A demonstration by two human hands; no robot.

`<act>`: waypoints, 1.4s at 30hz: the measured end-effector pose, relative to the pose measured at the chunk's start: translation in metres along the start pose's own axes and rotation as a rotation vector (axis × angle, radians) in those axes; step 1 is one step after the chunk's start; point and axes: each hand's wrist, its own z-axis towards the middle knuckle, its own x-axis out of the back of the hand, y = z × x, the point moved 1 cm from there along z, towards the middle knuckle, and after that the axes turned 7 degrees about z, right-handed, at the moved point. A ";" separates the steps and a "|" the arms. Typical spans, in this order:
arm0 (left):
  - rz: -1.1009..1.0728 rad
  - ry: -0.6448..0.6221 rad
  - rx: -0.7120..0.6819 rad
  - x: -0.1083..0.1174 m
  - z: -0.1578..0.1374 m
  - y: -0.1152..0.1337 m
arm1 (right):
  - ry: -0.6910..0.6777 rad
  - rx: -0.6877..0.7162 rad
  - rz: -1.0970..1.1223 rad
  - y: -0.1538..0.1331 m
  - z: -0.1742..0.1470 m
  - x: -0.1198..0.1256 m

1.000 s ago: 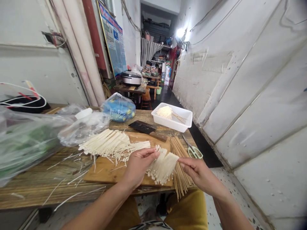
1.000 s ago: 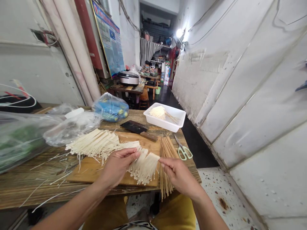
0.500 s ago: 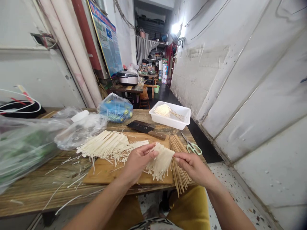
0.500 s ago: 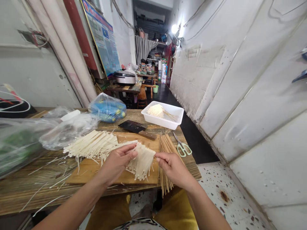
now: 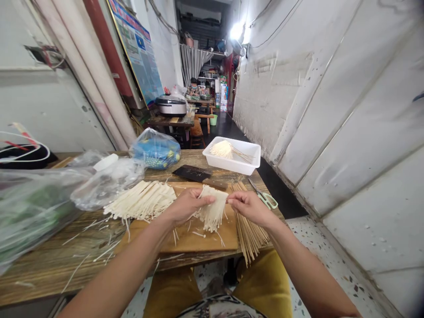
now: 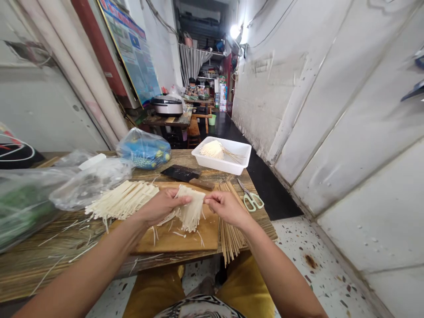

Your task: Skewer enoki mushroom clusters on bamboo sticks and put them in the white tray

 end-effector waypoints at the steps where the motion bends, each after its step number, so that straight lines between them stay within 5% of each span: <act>1: -0.021 -0.016 0.010 0.003 0.004 0.000 | 0.013 0.017 -0.030 0.003 0.007 -0.002; 10: -0.216 0.133 0.035 0.026 0.020 -0.004 | 0.096 0.131 -0.214 0.011 0.037 0.004; 24: -0.167 0.168 0.004 0.039 0.024 -0.005 | 0.213 0.068 -0.024 0.019 0.036 -0.007; 31: 0.487 0.547 -0.164 0.073 0.014 -0.013 | 0.328 0.087 -0.031 0.028 0.038 0.008; 37: 0.823 0.647 -0.300 0.063 -0.009 -0.033 | 0.374 0.126 -0.152 0.018 0.037 0.023; 42: 1.073 0.785 -0.577 0.053 -0.037 -0.073 | 0.504 0.174 -0.333 0.005 0.037 0.050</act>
